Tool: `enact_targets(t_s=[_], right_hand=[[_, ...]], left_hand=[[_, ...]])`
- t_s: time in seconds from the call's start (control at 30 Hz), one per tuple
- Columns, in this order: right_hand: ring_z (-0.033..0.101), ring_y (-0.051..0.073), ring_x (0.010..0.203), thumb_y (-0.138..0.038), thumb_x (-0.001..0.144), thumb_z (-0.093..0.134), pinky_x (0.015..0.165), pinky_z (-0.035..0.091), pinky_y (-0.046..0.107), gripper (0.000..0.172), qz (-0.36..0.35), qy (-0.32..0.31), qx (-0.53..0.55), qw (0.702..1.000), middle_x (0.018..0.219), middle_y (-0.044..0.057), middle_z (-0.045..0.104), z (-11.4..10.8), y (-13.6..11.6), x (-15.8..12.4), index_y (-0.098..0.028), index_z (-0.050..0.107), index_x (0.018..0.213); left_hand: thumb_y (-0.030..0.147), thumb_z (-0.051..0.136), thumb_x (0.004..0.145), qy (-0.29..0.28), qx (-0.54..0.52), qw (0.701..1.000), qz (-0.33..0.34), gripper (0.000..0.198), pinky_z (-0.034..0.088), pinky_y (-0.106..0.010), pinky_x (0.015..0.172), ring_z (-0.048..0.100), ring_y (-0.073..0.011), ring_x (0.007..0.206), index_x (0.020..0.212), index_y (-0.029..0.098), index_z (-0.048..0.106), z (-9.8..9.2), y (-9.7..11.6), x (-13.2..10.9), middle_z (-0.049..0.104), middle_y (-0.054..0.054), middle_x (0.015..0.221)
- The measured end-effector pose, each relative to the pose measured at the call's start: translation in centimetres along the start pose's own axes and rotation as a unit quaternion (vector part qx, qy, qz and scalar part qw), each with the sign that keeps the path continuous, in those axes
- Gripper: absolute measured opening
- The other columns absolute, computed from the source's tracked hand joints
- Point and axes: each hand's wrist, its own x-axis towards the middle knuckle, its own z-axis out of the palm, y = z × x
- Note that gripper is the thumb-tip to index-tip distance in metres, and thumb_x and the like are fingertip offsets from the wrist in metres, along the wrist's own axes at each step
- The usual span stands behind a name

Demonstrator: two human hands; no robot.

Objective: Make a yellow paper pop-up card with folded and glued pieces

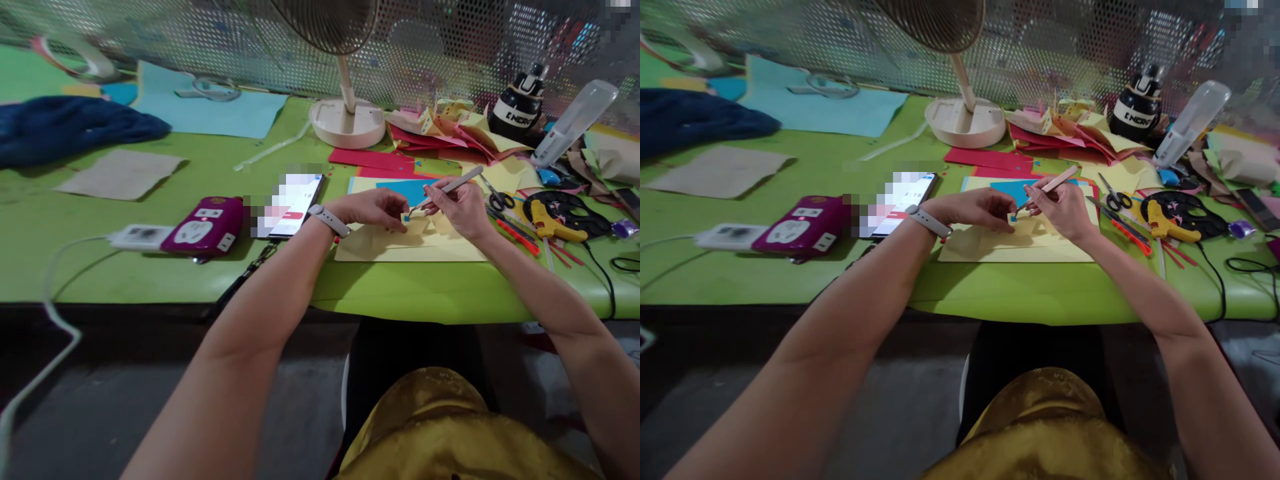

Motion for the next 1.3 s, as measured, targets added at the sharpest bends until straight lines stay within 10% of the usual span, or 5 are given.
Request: enact_targets(t_s=[1.3], right_hand=[[0.074, 0.016, 0.059, -0.072, 0.078, 0.081, 0.058, 0.065, 0.028, 0.054, -0.008, 0.022, -0.008, 1.0, 0.069, 0.003, 0.074, -0.1, 0.9, 0.1, -0.02, 0.068, 0.08]], left_hand=[[0.033, 0.078, 0.081, 0.003, -0.004, 1.0, -0.016, 0.022, 0.047, -0.024, 0.062, 0.063, -0.0128, 0.061, 0.077, 0.017, 0.064, -0.1, 0.7, -0.1, 0.066, -0.001, 0.066]])
